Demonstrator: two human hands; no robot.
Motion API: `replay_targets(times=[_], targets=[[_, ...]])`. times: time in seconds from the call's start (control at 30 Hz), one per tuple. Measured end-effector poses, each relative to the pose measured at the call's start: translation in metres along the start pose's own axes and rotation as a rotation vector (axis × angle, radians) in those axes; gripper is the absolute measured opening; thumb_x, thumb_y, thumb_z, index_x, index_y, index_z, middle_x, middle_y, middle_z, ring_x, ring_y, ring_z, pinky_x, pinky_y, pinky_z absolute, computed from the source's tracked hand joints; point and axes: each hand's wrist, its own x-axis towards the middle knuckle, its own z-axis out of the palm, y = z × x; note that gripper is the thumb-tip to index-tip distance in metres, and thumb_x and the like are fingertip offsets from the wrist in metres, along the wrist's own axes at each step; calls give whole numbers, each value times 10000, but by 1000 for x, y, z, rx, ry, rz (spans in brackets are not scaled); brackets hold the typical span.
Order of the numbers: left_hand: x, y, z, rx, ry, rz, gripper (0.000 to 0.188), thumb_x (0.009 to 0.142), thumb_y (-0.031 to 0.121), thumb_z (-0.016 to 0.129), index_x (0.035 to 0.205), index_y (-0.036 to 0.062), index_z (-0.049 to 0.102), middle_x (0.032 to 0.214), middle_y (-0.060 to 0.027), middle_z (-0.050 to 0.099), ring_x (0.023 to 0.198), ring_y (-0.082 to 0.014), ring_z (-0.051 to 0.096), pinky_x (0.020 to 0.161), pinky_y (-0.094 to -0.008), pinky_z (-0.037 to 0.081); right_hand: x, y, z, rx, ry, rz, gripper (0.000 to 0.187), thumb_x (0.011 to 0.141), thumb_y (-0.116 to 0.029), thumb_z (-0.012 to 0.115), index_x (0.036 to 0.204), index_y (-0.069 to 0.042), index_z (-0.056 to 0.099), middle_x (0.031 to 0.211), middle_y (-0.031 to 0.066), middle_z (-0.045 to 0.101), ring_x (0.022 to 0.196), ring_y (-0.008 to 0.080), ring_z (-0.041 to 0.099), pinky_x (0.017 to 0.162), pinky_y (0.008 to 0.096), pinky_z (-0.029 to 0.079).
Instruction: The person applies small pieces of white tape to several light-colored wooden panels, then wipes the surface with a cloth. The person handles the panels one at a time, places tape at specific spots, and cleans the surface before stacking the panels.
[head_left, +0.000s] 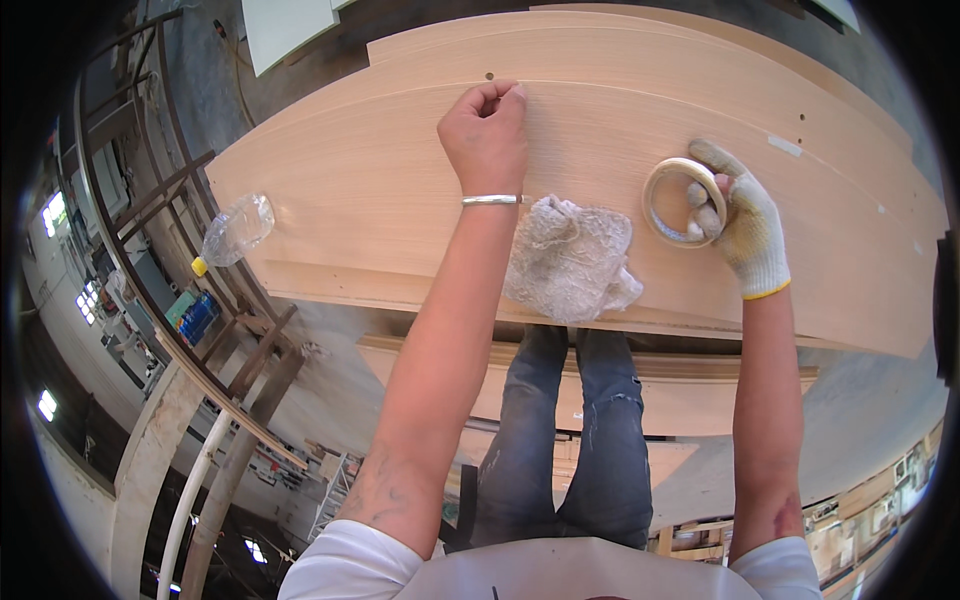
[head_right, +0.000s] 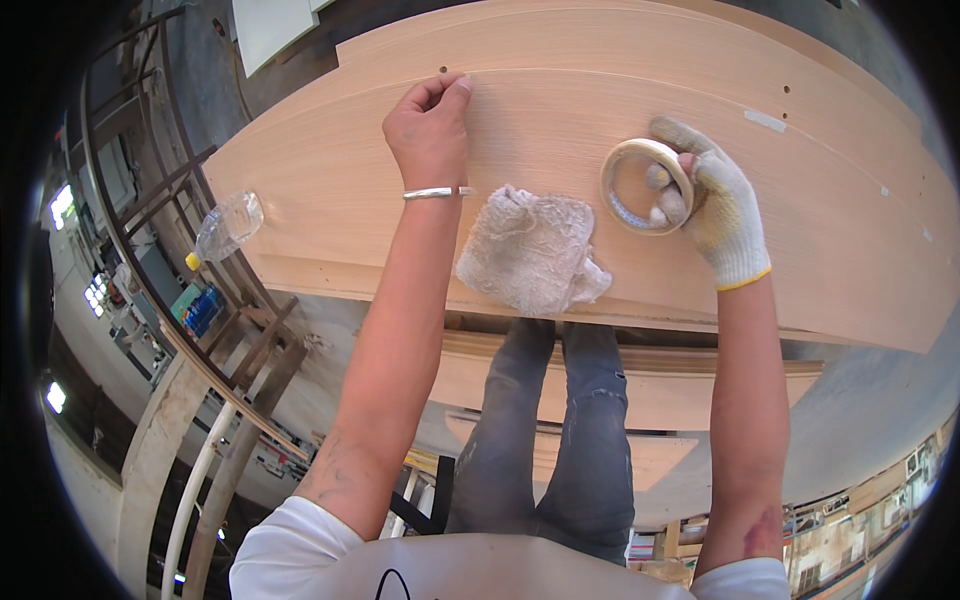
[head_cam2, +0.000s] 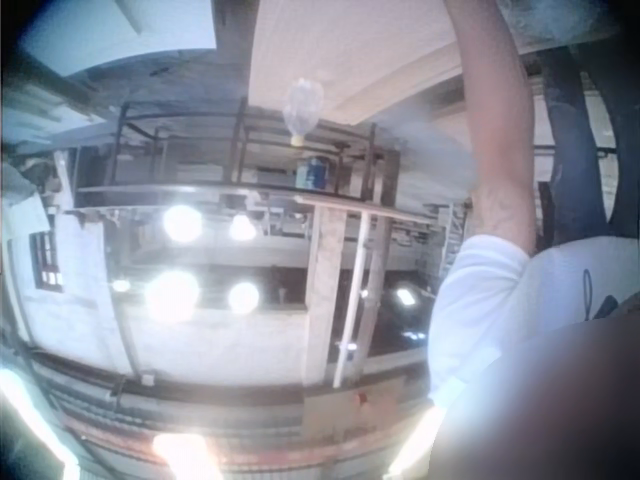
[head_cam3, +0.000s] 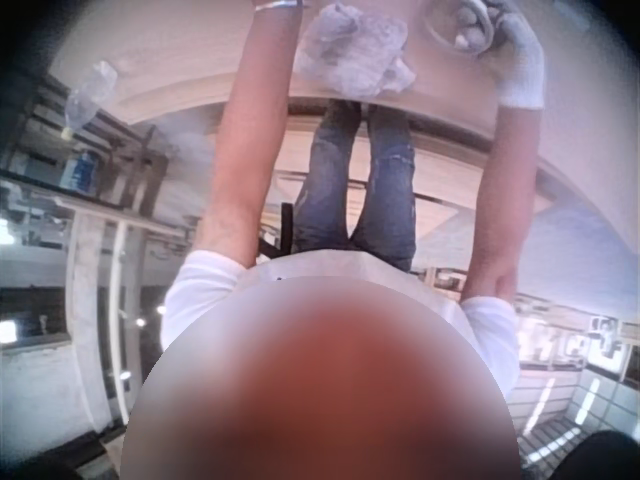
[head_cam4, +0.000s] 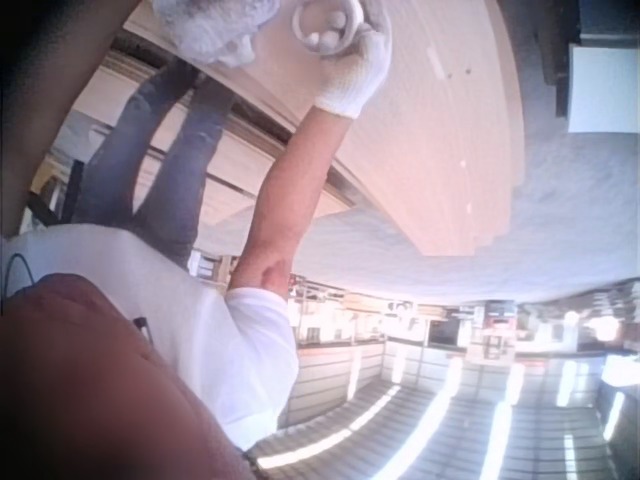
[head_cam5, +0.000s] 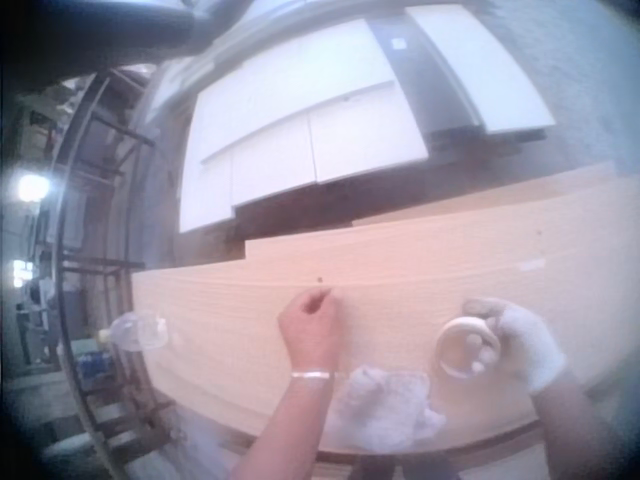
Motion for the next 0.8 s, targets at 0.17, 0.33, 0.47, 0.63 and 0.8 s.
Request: replay_targets(times=[0.17,0.33,0.47,0.63,0.8], targets=[[-3,2,7,28,29,-70,118,921,65,789,985,-33,799,855,-18,731,770,-84,627,711,-241,517,2,2,4,-87,115,28,566,961,-160,472,1465,97,502,909,185,694,543,179,573,526,338,559],[-4,0,15,46,90,25,140,923,73,751,974,-53,786,814,-35,729,743,-93,637,712,-258,535,1,-3,12,-71,111,49,563,952,-139,467,1463,96,501,901,198,693,537,186,578,517,347,562],[-3,-1,17,87,107,-1,114,915,65,789,975,-32,795,861,-22,732,757,-85,618,701,-242,512,2,-2,10,-69,125,71,549,950,-105,444,1461,88,505,895,200,693,530,186,577,509,356,561],[-5,2,19,-4,124,-54,105,907,57,795,959,-34,787,847,-18,725,752,-82,613,703,-244,513,3,-1,5,-6,68,70,496,1027,-163,556,1440,110,520,908,210,709,543,197,633,534,356,592],[-4,0,26,49,161,-29,102,903,47,793,957,-39,782,837,-20,721,730,-81,610,681,-237,512,3,-1,2,-81,79,94,498,1027,-157,503,1466,80,506,894,185,686,537,185,591,554,377,585]])
